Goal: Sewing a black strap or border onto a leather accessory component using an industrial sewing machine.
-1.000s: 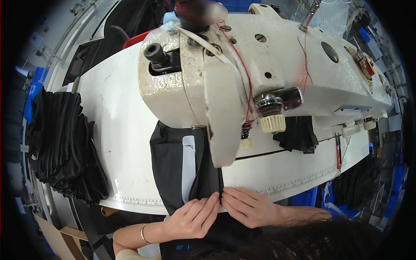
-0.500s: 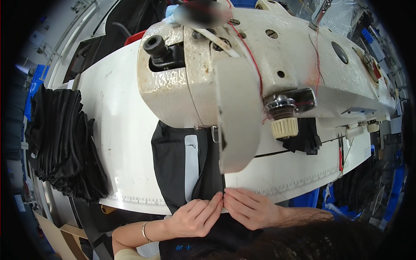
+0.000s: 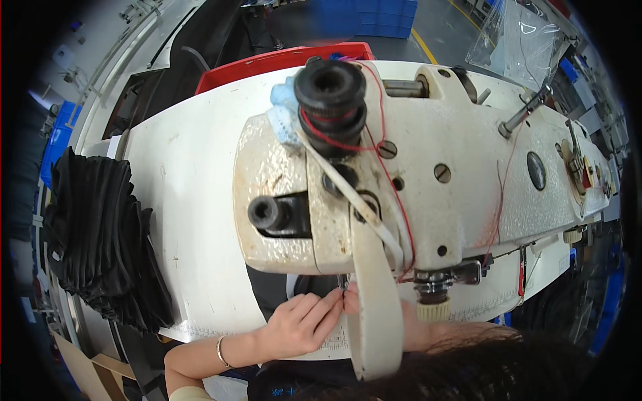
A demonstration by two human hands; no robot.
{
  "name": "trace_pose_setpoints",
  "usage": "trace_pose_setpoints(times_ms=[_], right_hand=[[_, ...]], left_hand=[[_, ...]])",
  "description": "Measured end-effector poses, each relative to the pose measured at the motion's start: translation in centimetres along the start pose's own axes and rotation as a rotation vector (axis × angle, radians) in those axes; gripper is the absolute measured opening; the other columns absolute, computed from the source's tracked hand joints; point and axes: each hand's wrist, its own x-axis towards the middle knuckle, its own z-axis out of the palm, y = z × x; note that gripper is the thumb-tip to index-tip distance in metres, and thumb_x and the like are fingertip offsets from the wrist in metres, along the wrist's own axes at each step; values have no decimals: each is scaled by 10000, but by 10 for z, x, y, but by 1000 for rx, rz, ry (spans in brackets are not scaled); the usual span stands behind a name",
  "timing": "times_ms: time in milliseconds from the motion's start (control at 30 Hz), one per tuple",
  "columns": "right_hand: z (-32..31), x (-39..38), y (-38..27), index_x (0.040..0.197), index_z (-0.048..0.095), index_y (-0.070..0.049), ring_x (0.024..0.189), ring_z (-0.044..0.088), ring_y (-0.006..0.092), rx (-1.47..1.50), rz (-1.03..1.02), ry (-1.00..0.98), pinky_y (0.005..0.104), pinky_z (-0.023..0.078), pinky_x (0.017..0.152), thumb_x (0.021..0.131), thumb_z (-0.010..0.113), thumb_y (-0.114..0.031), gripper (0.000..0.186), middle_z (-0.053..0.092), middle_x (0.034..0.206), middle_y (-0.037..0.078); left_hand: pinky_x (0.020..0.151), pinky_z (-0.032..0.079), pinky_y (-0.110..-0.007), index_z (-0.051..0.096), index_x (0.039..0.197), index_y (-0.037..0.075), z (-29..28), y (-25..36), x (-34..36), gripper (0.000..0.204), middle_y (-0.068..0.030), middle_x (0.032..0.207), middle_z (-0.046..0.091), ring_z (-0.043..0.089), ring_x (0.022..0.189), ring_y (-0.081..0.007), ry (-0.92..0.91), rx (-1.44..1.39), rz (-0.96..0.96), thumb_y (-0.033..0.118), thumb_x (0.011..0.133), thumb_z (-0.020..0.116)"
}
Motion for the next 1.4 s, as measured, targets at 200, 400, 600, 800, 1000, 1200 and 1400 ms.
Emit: trace_pose_setpoints(times_ms=[200,400,600,800,1000,1200,1400], right_hand=[[6,16,35,872,627,-85,651,583,159,196,124,143,341,486,502,750,594,-140,138,583,808,29],[7,17,37,877,626,-89,609,579,148,-80,101,77,324,471,468,763,585,-144,134,582,790,26],[8,11,39,882,625,-92,566,575,138,-147,111,81,308,457,435,776,577,-149,130,582,772,23],[17,10,41,902,628,-92,511,564,112,-258,63,90,270,413,367,784,553,-142,148,575,748,4],[7,10,43,850,635,-106,497,554,96,-217,33,162,258,408,365,794,552,-152,110,545,666,-22],[13,9,43,832,634,-102,501,558,98,-202,59,159,257,413,370,796,555,-156,101,551,673,-20],[34,-2,45,813,633,-98,504,562,100,-209,64,162,257,418,376,799,559,-159,97,557,679,-19]], left_hand=[[653,506,-324,645,914,-8,3,-31,16,306,-140,923,606,599,789,-246,77,64,1,49,617,604],[713,504,-390,655,935,6,3,-50,9,268,-146,916,628,621,813,-295,2,-122,-221,13,673,601],[730,501,-397,657,959,16,3,-43,5,327,-156,937,633,618,828,-327,89,-212,-277,-35,642,598],[776,498,-426,675,923,18,14,-37,3,388,-137,935,629,611,876,-318,117,-77,-158,-30,544,610],[785,523,-387,686,932,94,11,-40,-5,292,-107,972,669,652,900,-266,1,19,-108,208,667,729],[779,513,-418,695,869,98,10,-40,-3,252,-98,908,676,655,840,-298,3,28,-95,223,656,747],[817,496,-423,671,889,28,9,-38,1,317,-137,931,634,622,886,-304,39,-118,-134,4,577,621]])
